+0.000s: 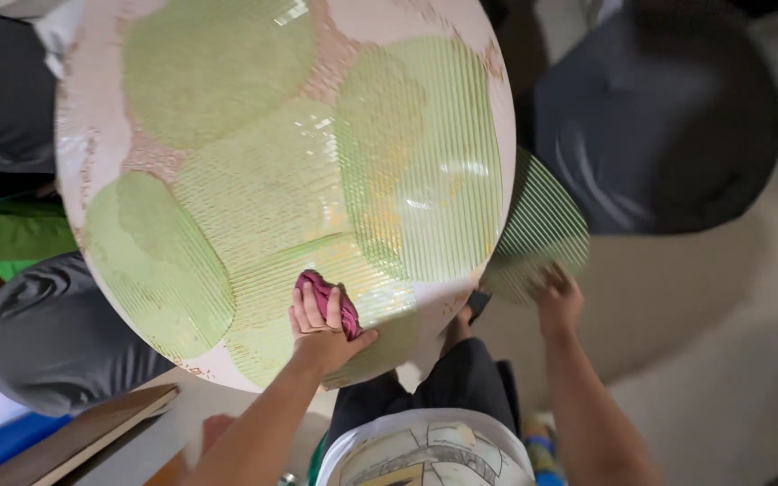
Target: The recorder is cleaning green place mats on a round table using a cloth.
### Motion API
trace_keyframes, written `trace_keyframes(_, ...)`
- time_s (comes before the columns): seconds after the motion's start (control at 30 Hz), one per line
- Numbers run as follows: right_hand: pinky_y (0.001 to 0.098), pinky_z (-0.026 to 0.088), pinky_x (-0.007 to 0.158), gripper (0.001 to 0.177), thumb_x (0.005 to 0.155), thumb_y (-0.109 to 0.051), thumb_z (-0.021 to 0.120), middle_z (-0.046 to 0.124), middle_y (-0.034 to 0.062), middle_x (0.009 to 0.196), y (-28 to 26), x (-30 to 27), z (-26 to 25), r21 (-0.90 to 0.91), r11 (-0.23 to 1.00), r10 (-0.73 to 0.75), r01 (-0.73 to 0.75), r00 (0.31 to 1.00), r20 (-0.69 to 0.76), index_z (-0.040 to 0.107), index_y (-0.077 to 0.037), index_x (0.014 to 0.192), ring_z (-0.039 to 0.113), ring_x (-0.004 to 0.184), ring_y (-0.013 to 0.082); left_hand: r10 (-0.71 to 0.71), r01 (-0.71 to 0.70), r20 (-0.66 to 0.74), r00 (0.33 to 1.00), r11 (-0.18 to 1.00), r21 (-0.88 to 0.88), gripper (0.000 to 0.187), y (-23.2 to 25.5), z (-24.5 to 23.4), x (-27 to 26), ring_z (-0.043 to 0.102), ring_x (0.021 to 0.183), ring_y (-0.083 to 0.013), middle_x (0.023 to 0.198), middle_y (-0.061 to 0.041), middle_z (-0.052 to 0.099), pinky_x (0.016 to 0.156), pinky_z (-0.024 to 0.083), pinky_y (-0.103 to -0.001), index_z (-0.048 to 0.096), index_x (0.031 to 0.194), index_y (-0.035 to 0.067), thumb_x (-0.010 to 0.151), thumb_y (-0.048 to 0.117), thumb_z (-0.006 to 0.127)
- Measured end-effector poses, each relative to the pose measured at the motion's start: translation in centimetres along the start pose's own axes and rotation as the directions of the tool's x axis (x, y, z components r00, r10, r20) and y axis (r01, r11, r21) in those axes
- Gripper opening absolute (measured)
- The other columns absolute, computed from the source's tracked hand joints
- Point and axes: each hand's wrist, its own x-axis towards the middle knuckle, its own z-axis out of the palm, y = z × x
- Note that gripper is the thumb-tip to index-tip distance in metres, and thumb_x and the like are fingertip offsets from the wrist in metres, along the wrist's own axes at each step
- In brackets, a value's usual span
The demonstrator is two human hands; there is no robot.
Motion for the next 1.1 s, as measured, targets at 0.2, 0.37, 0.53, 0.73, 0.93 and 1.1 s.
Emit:
trace_keyframes(0.2,0.0459,0.054,0.078,0.033,0.101,-0.030,0.065,0.073,0.0169,0.104,-8.5,-4.5,-6.5,-0.747,0.557,-0.576,0.363,0.817,-0.033,0.075,-0.008,0.124,0.070,0.089,0.0318,0.051,-0.050,0.016,0.999,0.998,-0.038,0.117,-0.2,-0.8,-1.0,-0.026,0.152,-0.0470,0.166,-0.026,-0.025,0.121,-0.010,-0.063,-0.001,0.166,0.027,0.080,0.087,0.052)
trace_keyframes(0.37,0.0455,0.055,0.083,0.036,0.110,-0.033,0.061,0.074,0.0168,0.105,-18.2,-11.2,-8.0,-0.886,0.129,-0.788,0.445,0.588,0.181,0.074,-0.001,0.118,0.071,0.091,0.0320,0.184,-0.211,-0.198,0.963,0.969,-0.128,0.098,-2.3,2.5,-0.7,-0.008,0.152,-0.0471,0.166,-0.025,-0.007,0.120,0.002,-0.064,0.010,0.162,0.028,0.088,0.073,0.056)
trace_keyframes(0.53,0.0406,0.057,0.081,0.027,0.119,-0.022,0.058,0.069,0.0162,0.114,-26.9,-22.7,1.4,-0.688,0.324,-0.866,0.649,0.496,0.060,0.070,0.001,0.124,0.070,0.096,0.0303,0.321,-0.446,-0.496,0.807,0.882,-0.155,0.077,-5.3,2.8,-1.2,0.027,0.141,-0.0477,0.153,-0.023,0.028,0.114,0.030,-0.058,0.034,0.153,0.026,0.088,0.044,0.070)
trace_keyframes(0.73,0.0442,0.055,0.101,0.034,0.101,0.005,0.048,0.068,0.0217,0.120,-25.6,-27.0,13.3,-0.504,-0.128,-0.884,0.854,0.133,0.449,0.070,0.006,0.126,0.066,0.114,0.0348,0.399,-0.556,-0.530,0.749,0.813,-0.173,0.068,-11.3,6.4,-2.6,0.042,0.128,-0.0440,0.139,-0.016,0.045,0.106,0.044,-0.051,0.057,0.137,0.025,0.074,0.011,0.076)
trace_keyframes(0.93,0.0421,0.046,0.117,0.040,0.106,-0.004,0.045,0.059,0.0184,0.145,-14.6,-25.6,20.5,-0.017,0.448,-0.556,0.894,0.294,0.778,0.053,0.002,0.145,0.058,0.136,0.0322,0.114,-0.621,-0.652,0.750,0.463,-0.633,0.043,-20.1,11.1,-6.8,0.058,0.110,-0.0372,0.121,-0.014,0.059,0.093,0.054,-0.044,0.068,0.117,0.016,0.075,0.007,0.073)
trace_keyframes(1.1,0.0396,0.040,0.123,0.061,0.086,-0.008,0.059,0.054,0.0049,0.152,-8.6,-26.8,23.7,-0.190,-0.237,-0.094,0.953,0.172,0.981,0.064,-0.032,0.142,0.047,0.146,0.0276,-0.195,-0.611,-0.588,0.785,-0.091,-0.786,0.043,-26.2,17.3,-6.9,0.065,0.104,-0.0267,0.116,-0.015,0.065,0.091,0.054,-0.038,0.062,0.121,0.007,0.079,-0.001,0.067)
